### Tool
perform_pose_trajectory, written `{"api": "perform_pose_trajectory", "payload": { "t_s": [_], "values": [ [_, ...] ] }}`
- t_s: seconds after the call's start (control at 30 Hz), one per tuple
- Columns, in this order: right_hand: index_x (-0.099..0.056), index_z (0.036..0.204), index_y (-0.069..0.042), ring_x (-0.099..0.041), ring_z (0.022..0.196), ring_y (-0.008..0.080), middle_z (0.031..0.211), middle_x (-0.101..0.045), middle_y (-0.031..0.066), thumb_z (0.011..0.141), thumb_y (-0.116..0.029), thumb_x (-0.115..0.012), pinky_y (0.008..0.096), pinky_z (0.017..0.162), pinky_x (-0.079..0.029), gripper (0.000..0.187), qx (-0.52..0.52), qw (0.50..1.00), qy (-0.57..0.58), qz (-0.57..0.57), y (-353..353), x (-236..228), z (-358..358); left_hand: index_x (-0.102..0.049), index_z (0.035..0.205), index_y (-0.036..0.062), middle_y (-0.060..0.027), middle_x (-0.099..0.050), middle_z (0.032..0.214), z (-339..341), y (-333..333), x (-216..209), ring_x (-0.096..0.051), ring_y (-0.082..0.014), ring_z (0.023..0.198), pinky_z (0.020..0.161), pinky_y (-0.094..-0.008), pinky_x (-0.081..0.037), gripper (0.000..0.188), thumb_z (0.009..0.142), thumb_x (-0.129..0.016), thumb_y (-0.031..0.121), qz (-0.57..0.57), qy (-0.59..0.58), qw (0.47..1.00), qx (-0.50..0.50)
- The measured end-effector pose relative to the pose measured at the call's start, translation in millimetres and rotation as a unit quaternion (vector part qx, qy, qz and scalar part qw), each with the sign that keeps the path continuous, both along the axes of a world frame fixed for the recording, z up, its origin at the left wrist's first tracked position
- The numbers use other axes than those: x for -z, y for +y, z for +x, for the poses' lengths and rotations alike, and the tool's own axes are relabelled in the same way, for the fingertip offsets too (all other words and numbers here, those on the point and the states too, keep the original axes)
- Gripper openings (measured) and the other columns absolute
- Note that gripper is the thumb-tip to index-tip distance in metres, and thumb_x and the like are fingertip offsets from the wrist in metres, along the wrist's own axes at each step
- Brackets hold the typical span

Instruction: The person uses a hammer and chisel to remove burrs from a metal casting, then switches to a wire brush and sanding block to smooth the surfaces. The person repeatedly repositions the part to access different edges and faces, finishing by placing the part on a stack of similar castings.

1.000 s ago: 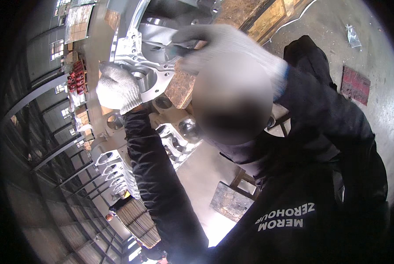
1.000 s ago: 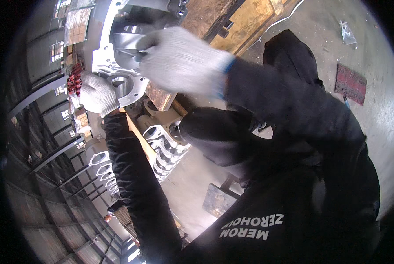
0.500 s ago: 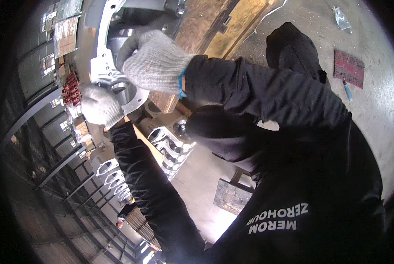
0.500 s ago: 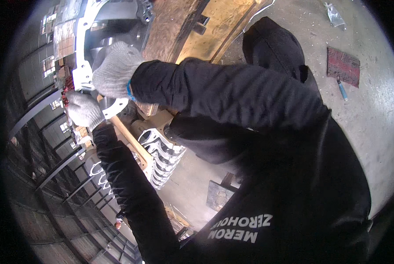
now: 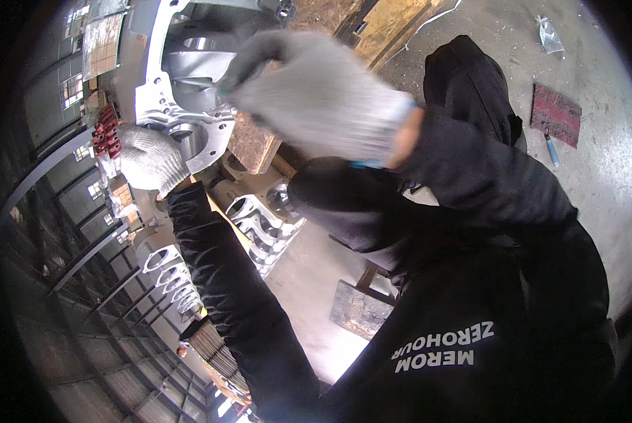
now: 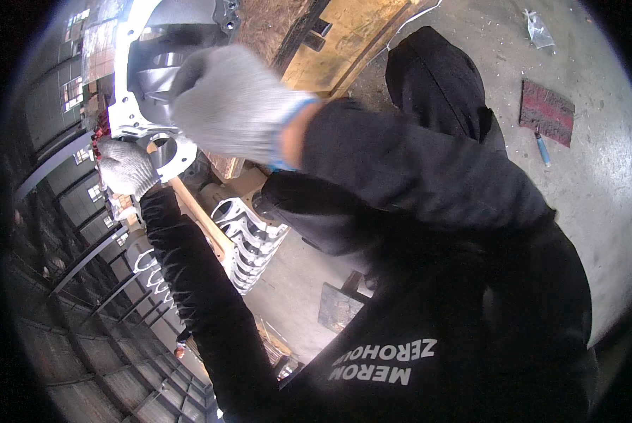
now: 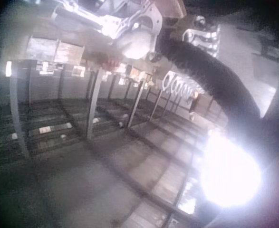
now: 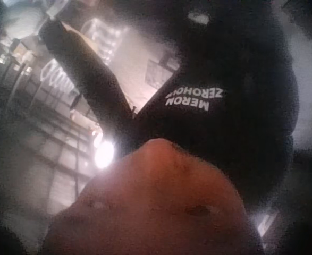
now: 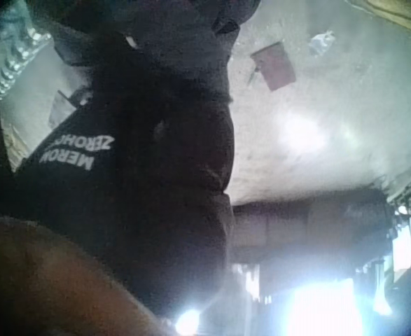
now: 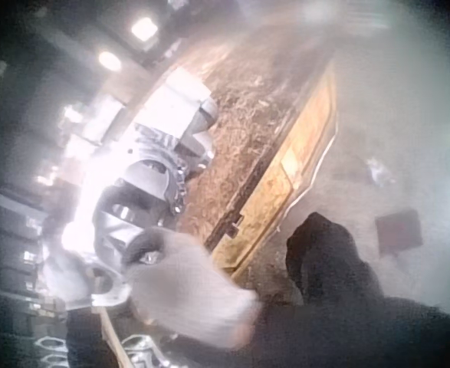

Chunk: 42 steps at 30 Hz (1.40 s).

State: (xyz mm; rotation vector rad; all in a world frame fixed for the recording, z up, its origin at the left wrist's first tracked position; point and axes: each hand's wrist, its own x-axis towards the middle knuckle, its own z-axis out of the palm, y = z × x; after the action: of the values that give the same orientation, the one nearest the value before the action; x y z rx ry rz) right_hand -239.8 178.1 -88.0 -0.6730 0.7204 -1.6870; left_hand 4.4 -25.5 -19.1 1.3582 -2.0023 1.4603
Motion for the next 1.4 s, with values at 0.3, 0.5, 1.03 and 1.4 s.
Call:
{"api": "perform_pose_trajectory", "payload": {
  "t_s": [0.3,0.5,1.03,1.4],
  "values": [
    [-0.068,0.117,-0.002,-0.058,0.054,0.0073,0.075,-0.065,0.0029,0.096,-0.017,-0.07,0.0191,0.046,-0.045,0.025,-0.082,0.988,0.035,0.126,25.3,-26.5,-28.3,-0.071,0.079,0.0014,-0.0208,-0.067,0.062,-8.4,7.8,0.9,-0.069,-0.0354,0.055,0.048,-0.0513,-0.054,0.059,0.104,-0.04,0.045,0.014,0.12,0.992,0.039],
    [-0.055,0.138,-0.006,-0.07,0.101,0.016,0.122,-0.064,0.0101,0.1,-0.039,-0.066,0.0281,0.085,-0.063,0.051,-0.161,0.945,-0.232,-0.164,-62.1,96.3,30.1,-0.061,0.084,0.0068,-0.0094,-0.065,0.063,5.8,-4.8,-8.5,-0.067,-0.028,0.049,0.041,-0.0412,-0.054,0.026,0.094,-0.064,0.031,0.011,0.004,0.999,0.052],
    [-0.067,0.116,-0.006,-0.071,0.07,0.0245,0.089,-0.07,0.0095,0.104,-0.041,-0.06,0.0369,0.065,-0.061,0.038,-0.03,0.915,0.242,-0.321,-98.0,35.1,24.5,-0.062,0.056,0.0046,-0.0146,-0.06,0.05,-2.1,8.5,-6.5,-0.062,-0.0335,0.044,0.04,-0.0446,-0.047,0.054,0.096,-0.056,0.041,-0.035,0.071,0.991,0.113],
    [-0.066,0.123,-0.003,-0.059,0.066,0.0091,0.074,-0.06,0.0005,0.102,-0.023,-0.062,0.0246,0.064,-0.053,0.03,-0.171,0.971,0.153,0.063,-15.2,-22.3,-0.7,-0.066,0.065,0.0067,-0.0119,-0.062,0.057,-33.4,31.4,27.2,-0.063,-0.0311,0.051,0.047,-0.0435,-0.049,0.052,0.1,-0.056,0.045,-0.054,0.17,0.975,0.131]
  ]
}}
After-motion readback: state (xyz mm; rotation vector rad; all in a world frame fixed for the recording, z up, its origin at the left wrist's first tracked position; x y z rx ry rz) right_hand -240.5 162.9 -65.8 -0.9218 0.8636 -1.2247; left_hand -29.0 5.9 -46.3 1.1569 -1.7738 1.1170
